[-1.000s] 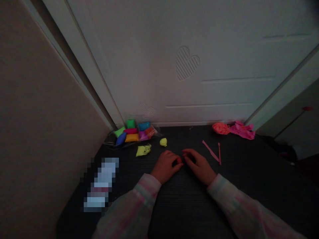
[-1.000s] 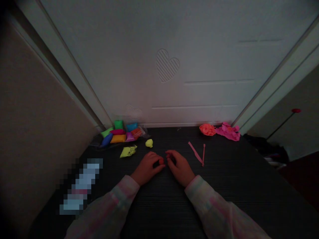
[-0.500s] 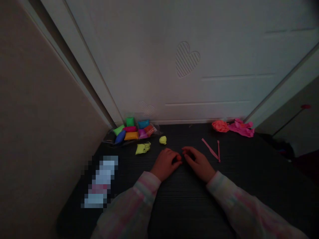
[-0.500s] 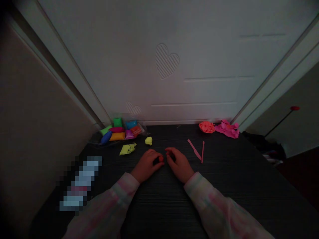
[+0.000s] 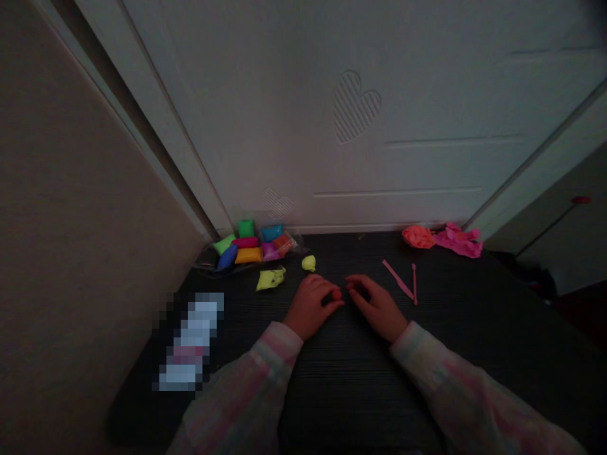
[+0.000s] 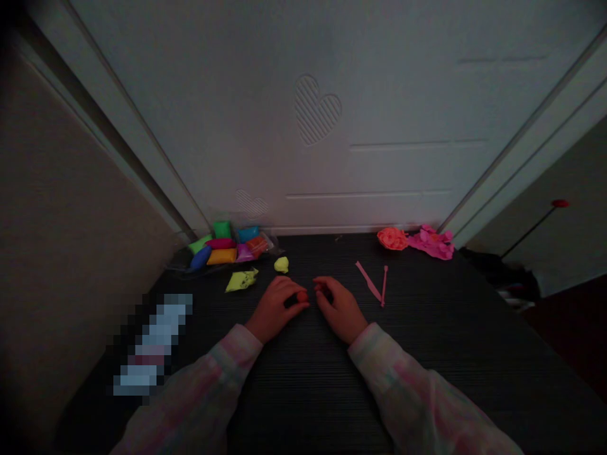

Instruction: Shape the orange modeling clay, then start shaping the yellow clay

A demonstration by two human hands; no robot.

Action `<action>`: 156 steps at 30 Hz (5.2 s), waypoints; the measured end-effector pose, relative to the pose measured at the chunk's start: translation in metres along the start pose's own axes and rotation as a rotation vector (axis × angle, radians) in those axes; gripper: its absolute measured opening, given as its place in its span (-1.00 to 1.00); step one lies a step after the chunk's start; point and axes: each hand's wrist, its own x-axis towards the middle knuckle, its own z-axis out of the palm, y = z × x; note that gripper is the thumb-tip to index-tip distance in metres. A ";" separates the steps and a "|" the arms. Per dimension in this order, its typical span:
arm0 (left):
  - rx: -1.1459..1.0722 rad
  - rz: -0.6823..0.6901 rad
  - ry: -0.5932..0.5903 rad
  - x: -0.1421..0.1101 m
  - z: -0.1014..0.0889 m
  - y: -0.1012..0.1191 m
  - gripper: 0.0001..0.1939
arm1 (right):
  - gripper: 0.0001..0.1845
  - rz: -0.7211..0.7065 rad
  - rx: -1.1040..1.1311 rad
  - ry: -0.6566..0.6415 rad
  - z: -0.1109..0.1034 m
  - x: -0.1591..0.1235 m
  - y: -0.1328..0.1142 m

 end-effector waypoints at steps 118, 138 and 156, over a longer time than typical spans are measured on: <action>-1.328 -0.570 -0.267 0.001 0.003 0.001 -0.64 | -0.73 -0.407 -0.167 0.001 0.004 -0.007 -0.006; -1.500 -0.597 -0.273 0.001 0.000 0.004 -0.58 | -0.76 -0.267 0.007 -0.092 0.008 -0.005 -0.012; -1.703 -0.532 -0.291 -0.001 -0.003 0.006 -0.58 | -0.73 -0.119 0.347 -0.223 -0.004 -0.006 -0.014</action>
